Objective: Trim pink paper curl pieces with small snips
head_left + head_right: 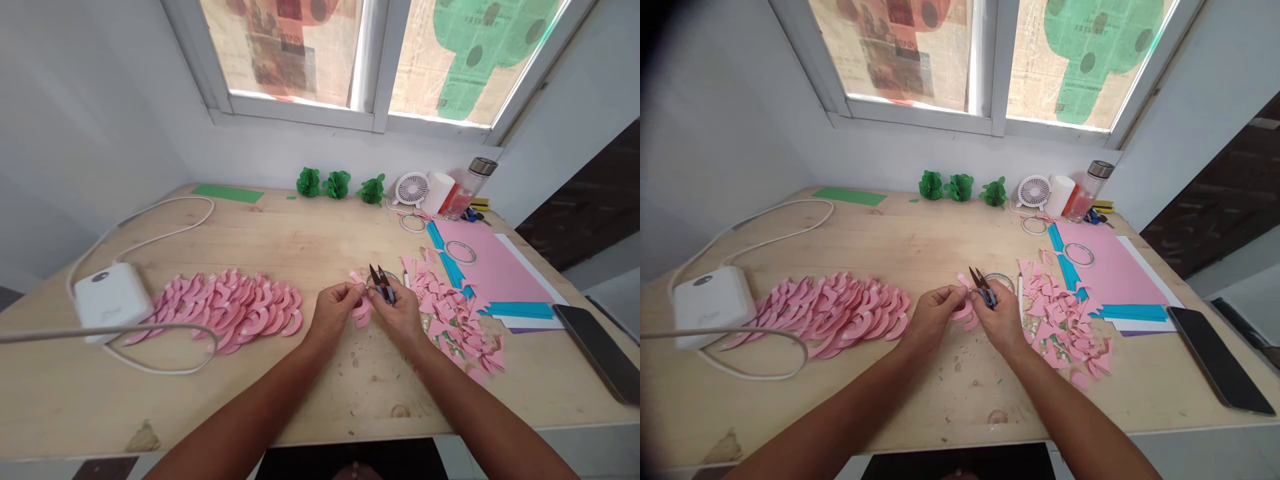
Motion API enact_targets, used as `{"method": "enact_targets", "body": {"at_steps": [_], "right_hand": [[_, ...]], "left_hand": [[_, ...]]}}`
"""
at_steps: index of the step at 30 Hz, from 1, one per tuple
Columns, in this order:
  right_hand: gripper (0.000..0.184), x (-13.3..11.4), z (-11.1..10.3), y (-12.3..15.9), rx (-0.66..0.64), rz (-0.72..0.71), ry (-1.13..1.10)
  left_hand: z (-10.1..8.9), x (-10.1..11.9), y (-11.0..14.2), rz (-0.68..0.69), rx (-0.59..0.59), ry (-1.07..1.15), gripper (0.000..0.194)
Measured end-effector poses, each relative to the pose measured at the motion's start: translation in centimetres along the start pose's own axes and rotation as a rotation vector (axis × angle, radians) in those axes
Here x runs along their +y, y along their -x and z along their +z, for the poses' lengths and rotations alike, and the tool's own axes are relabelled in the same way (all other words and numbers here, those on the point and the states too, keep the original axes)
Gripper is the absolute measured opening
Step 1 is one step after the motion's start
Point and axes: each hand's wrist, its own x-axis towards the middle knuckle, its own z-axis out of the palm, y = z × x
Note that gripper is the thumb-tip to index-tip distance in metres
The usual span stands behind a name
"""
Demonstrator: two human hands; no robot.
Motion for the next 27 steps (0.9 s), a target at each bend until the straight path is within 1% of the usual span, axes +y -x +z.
{"method": "enact_targets", "body": {"at_steps": [4,7,10,13,15,17,20,22,27], "right_hand": [[0.016,-0.1,-0.1,0.0,-0.009,0.067,-0.101],[0.017,0.1,-0.1,-0.1,-0.019,0.121,-0.152],[0.018,0.3,0.0,-0.3,-0.033,0.159,-0.165],[0.018,0.4,0.2,-0.4,-0.068,0.153,-0.172],[0.019,0.5,0.3,-0.4,-0.109,0.140,-0.185],[0.021,0.7,0.4,-0.3,-0.162,0.132,-0.199],[0.024,0.9,0.5,-0.2,-0.224,0.113,-0.210],[0.027,0.9,0.7,-0.1,-0.238,0.101,-0.203],[0.027,0.9,0.8,0.0,-0.249,0.084,-0.173]], "left_hand": [[0.1,0.3,0.0,0.006,0.051,0.002,0.033],[0.0,0.7,0.3,0.087,0.093,-0.092,0.026],[-0.1,1.2,0.7,0.294,0.118,-0.248,0.016],[-0.2,1.5,1.0,0.523,0.129,-0.427,0.010],[-0.2,1.6,1.1,0.627,0.134,-0.517,0.010],[-0.2,1.5,1.1,0.699,0.137,-0.583,0.011],[-0.3,1.3,0.9,0.767,0.146,-0.663,0.012],[-0.4,1.1,0.8,0.797,0.158,-0.702,0.012],[-0.7,0.9,0.6,0.816,0.171,-0.764,0.010]]}}
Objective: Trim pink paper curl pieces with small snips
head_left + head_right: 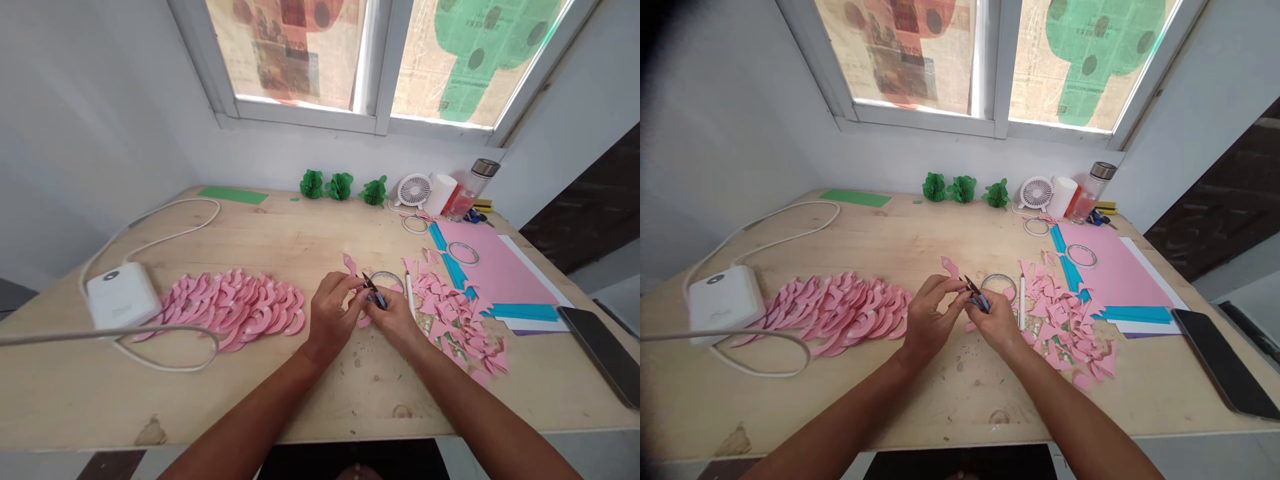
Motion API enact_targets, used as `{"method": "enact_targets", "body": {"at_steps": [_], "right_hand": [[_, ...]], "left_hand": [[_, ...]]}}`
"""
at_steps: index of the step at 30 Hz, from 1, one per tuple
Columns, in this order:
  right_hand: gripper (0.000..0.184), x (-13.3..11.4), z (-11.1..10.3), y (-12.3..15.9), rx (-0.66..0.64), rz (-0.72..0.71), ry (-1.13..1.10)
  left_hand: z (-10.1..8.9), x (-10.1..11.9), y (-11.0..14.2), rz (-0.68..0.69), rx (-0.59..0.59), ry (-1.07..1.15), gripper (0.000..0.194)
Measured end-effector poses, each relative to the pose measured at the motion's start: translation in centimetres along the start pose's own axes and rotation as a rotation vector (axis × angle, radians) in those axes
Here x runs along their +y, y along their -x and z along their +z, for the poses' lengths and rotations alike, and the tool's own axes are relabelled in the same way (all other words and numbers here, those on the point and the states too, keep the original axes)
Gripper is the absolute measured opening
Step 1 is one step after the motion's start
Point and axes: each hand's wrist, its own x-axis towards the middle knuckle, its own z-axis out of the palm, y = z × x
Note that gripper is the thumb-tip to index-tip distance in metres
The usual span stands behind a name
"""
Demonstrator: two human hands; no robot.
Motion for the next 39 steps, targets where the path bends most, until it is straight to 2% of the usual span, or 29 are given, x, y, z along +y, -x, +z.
{"method": "enact_targets", "body": {"at_steps": [7,16,23,28,39], "right_hand": [[0.024,0.1,0.1,0.0,-0.019,-0.010,0.000],[0.023,0.1,-0.1,0.0,-0.014,0.027,0.001],[0.022,-0.7,-1.0,-0.1,0.216,0.073,-0.052],[0.021,-0.8,-1.2,0.1,0.243,0.116,-0.121],[0.019,-1.4,-1.0,0.2,0.193,0.103,-0.258]], "left_hand": [[-0.1,0.1,-0.2,-0.069,-0.024,0.057,0.005],[-0.5,0.5,-0.5,-0.274,-0.046,0.250,0.007],[-0.1,-0.1,-0.4,-0.552,-0.066,0.536,0.012],[0.2,0.2,-0.6,-0.696,-0.064,0.662,0.013],[0.3,0.3,-0.7,-0.743,-0.076,0.737,0.016]]}}
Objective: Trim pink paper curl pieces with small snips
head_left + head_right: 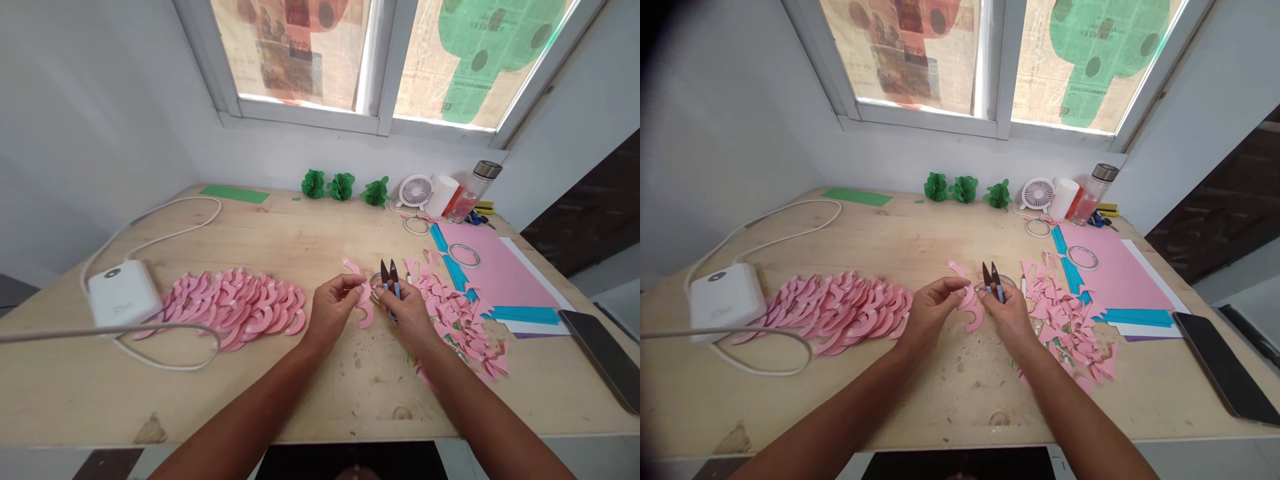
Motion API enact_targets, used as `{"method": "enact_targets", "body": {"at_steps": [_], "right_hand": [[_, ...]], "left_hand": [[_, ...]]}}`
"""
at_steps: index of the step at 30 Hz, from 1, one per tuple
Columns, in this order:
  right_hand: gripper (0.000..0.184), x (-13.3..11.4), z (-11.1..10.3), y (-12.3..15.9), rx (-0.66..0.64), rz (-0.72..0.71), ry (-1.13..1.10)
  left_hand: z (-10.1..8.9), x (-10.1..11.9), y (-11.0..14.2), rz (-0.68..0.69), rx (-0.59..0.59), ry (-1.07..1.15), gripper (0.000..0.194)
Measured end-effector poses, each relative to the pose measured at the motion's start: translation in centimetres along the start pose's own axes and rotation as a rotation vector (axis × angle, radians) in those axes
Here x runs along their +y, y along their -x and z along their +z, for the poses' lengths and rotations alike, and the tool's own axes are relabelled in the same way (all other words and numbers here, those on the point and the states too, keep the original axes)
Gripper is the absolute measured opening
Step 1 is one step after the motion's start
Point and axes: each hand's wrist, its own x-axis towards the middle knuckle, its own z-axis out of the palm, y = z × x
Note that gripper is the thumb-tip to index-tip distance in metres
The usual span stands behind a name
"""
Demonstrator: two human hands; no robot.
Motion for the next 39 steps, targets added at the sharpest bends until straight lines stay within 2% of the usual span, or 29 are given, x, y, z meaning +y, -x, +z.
{"method": "enact_targets", "body": {"at_steps": [12,19,22,26,32,39], "right_hand": [[0.019,-0.2,0.2,0.1,-0.072,0.009,-0.019],[0.022,-0.1,0.3,0.0,-0.029,0.047,0.018],[0.024,-0.2,0.2,0.1,-0.021,0.066,-0.008],[0.024,-0.3,0.1,0.1,-0.036,0.067,-0.027],[0.021,-0.4,0.1,0.1,-0.060,0.058,-0.019],[0.020,-0.2,0.0,0.0,-0.061,0.061,-0.026]], "left_hand": [[-0.5,-1.0,-0.2,0.154,-0.012,-0.157,0.014],[-0.4,-1.1,-0.1,0.188,-0.042,-0.153,0.017],[-0.6,-1.0,-0.2,0.207,-0.003,-0.148,0.019],[-1.0,-0.4,-0.4,0.294,0.068,-0.193,0.021],[-1.1,0.4,-0.2,0.483,0.088,-0.459,0.009],[-1.3,0.4,-0.4,0.568,0.086,-0.518,0.009]]}}
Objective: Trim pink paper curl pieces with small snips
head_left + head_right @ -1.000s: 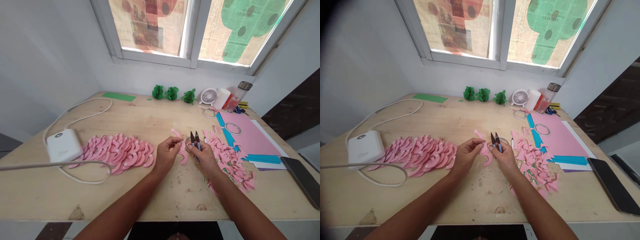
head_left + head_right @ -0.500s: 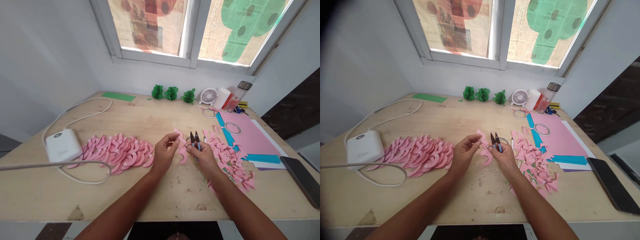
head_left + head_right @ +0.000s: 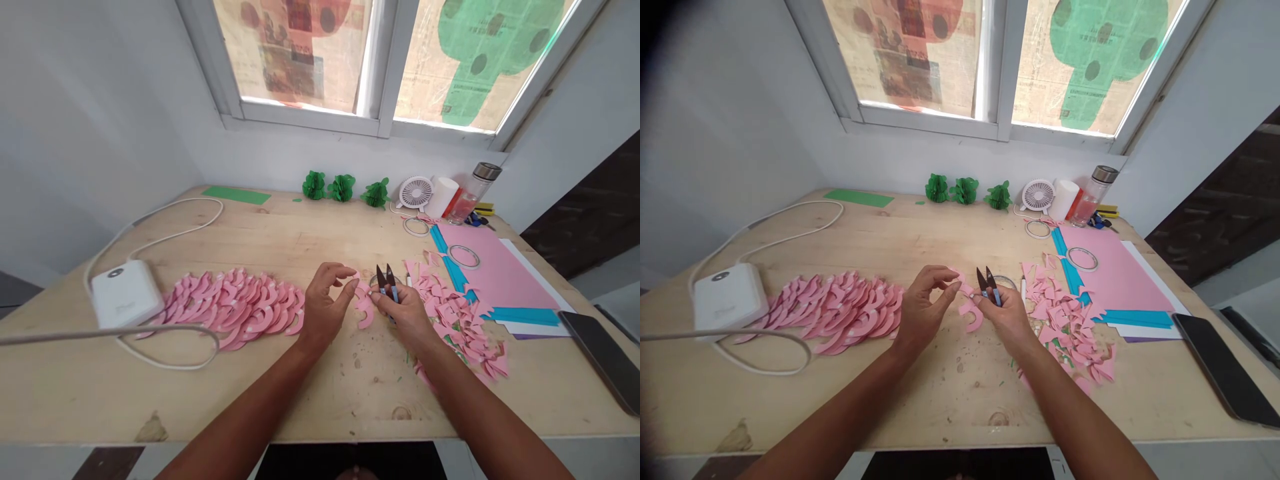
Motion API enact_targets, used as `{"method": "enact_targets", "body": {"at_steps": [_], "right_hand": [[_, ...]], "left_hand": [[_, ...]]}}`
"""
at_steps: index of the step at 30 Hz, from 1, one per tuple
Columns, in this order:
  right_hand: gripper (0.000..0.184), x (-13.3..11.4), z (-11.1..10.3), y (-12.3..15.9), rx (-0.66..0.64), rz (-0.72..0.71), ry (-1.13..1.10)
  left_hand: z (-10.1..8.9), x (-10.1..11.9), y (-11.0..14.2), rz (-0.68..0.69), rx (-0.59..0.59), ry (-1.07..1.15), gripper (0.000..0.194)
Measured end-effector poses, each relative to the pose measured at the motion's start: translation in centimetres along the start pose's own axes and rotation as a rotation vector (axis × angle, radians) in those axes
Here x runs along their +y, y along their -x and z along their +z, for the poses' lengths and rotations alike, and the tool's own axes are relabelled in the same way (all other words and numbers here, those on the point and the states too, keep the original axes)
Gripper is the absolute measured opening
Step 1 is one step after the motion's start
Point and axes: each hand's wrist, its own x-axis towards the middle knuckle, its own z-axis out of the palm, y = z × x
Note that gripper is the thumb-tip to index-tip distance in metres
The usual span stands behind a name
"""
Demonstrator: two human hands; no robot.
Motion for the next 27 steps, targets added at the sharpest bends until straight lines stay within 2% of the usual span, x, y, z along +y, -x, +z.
{"method": "enact_targets", "body": {"at_steps": [5,11,27], "right_hand": [[0.020,-0.01,-0.01,0.01,-0.010,-0.002,0.017],[0.020,-0.05,-0.02,0.04,-0.007,0.003,0.021],[0.025,-0.13,0.00,0.09,-0.027,-0.028,0.018]], "left_hand": [[-0.15,0.10,0.02,0.056,0.002,-0.105,0.007],[-0.15,0.16,0.04,0.080,0.003,-0.125,0.007],[-0.13,0.50,0.11,0.101,-0.103,-0.155,0.011]]}}
